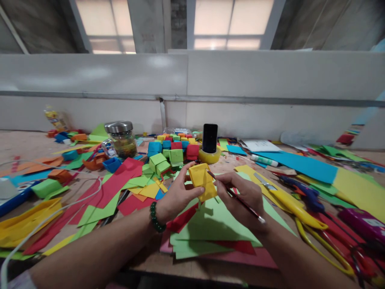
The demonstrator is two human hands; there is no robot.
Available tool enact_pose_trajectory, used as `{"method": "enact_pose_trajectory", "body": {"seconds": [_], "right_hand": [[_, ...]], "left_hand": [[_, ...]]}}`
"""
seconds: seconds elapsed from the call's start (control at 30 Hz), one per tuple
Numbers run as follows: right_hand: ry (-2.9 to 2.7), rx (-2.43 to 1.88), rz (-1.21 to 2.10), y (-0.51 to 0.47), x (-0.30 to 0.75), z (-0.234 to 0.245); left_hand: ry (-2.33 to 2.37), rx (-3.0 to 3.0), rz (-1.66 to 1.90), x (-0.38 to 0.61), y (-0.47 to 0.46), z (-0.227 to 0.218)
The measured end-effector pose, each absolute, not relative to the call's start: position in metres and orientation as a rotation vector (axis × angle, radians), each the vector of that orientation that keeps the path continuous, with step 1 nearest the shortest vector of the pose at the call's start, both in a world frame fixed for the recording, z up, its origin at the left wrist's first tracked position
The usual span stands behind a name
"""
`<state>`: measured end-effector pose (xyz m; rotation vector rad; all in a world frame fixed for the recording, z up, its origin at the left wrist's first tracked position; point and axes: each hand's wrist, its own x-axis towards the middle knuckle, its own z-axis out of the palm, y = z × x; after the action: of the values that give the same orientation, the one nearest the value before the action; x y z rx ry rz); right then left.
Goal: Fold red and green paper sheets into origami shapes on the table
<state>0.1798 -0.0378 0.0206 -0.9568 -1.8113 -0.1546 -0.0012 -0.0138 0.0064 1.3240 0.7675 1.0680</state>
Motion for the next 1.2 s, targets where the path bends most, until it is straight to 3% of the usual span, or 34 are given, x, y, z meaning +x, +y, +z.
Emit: {"method": "enact_pose_trajectory", "body": {"seconds": [1.2], "right_hand": [[-1.878, -0.801, -0.146, -0.041, 0.166, 0.017]], "left_hand": [[0.712, 1.286, 1.044, 0.002, -0.015, 0.003]]}}
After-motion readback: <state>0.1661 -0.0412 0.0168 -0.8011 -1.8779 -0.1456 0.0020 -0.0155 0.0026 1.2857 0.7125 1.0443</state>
